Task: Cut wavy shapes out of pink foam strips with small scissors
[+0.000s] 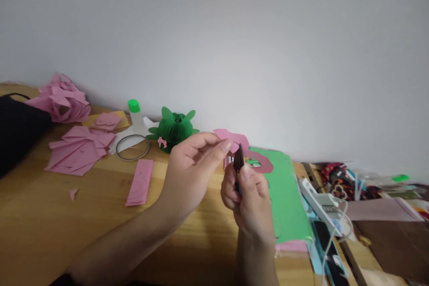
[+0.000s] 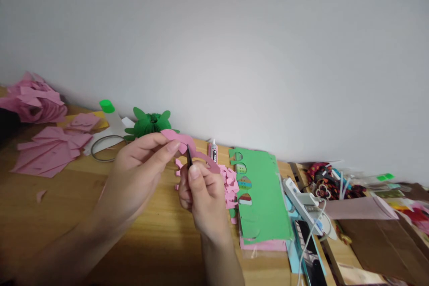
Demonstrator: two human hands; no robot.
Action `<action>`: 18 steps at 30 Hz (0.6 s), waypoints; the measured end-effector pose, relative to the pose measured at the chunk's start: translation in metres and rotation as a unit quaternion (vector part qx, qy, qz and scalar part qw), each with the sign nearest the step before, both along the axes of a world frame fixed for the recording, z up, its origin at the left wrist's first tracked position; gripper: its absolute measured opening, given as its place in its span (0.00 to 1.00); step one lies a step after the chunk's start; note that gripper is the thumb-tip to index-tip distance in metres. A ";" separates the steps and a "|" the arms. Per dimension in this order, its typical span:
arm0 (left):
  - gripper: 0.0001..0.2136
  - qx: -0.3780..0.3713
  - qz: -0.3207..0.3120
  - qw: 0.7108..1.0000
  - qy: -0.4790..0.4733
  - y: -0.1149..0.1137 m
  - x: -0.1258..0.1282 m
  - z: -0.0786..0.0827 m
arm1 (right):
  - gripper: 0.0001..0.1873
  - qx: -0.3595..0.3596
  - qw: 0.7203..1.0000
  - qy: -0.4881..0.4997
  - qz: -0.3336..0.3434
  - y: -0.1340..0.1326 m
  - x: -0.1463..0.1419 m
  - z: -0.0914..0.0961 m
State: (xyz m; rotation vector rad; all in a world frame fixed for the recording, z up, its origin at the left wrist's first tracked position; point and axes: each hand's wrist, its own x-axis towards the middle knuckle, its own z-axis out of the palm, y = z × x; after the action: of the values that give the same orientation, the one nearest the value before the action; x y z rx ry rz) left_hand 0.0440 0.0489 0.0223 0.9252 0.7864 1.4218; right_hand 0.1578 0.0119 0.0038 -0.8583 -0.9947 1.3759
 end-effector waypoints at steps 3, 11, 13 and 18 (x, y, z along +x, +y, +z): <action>0.05 0.002 -0.003 1.000 -0.001 0.000 -0.001 -0.001 | 0.21 0.001 1.000 -0.009 0.000 0.000 0.000 -0.001; 0.05 0.012 0.001 1.000 -0.026 0.001 0.000 -0.002 | 0.21 -0.012 0.999 -0.031 -0.011 0.000 0.000 -0.002; 0.04 0.014 -0.003 0.999 -0.034 0.001 -0.001 -0.001 | 0.20 -0.007 1.000 -0.022 -0.009 -0.001 0.000 -0.001; 0.03 0.010 -0.001 0.999 -0.040 0.000 -0.002 -0.001 | 0.18 -0.008 1.000 -0.013 -0.005 -0.001 -0.001 0.000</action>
State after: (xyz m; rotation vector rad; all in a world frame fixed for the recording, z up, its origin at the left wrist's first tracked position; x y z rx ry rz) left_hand 0.0422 0.0492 0.0209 0.8783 0.7118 1.4576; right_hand 0.1570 0.0109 0.0043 -0.8932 -0.9986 1.3692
